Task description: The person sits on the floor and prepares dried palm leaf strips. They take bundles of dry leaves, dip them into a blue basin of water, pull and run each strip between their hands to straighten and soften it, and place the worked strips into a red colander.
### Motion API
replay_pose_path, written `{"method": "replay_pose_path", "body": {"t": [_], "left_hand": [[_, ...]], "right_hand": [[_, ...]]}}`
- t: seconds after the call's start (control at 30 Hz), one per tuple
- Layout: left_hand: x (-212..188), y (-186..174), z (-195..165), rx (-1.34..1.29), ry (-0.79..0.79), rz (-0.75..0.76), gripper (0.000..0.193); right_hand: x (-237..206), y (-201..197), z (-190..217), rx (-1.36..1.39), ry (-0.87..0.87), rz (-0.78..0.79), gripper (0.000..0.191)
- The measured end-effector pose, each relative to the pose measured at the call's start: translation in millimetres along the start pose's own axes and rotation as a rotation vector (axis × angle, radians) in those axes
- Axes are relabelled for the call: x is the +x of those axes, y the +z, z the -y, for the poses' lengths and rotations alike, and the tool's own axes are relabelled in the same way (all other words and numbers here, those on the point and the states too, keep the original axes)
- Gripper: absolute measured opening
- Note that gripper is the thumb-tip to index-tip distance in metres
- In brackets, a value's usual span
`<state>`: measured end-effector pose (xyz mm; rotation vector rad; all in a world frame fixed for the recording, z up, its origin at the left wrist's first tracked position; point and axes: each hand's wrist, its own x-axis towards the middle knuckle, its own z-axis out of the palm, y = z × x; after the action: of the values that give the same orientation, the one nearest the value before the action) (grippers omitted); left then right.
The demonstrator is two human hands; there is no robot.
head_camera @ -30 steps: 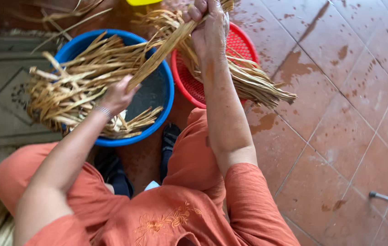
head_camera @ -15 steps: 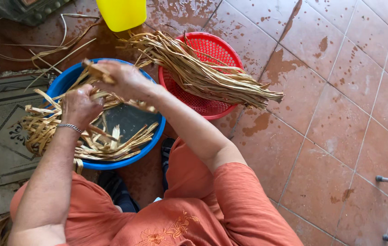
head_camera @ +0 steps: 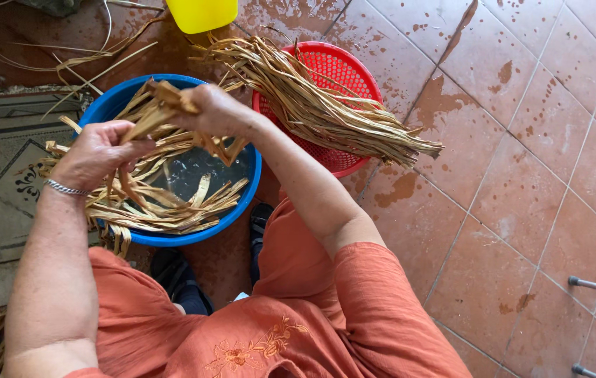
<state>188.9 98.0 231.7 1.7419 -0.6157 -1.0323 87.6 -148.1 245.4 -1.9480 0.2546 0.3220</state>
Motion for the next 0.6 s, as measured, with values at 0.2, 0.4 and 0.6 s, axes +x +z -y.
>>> {"method": "replay_pose_path", "body": {"t": [0.2, 0.4, 0.6], "left_hand": [[-11, -7, 18, -0.305, 0.071, 0.126, 0.035], [-8, -9, 46, -0.136, -0.003, -0.026, 0.035], [-7, -24, 66, 0.585, -0.033, -0.34, 0.03]], "right_hand": [[1, -46, -27, -0.038, -0.265, -0.432, 0.02], [-16, -60, -34, 0.036, -0.274, -0.488, 0.014], [-16, -45, -34, -0.074, 0.072, -0.334, 0.017]]}}
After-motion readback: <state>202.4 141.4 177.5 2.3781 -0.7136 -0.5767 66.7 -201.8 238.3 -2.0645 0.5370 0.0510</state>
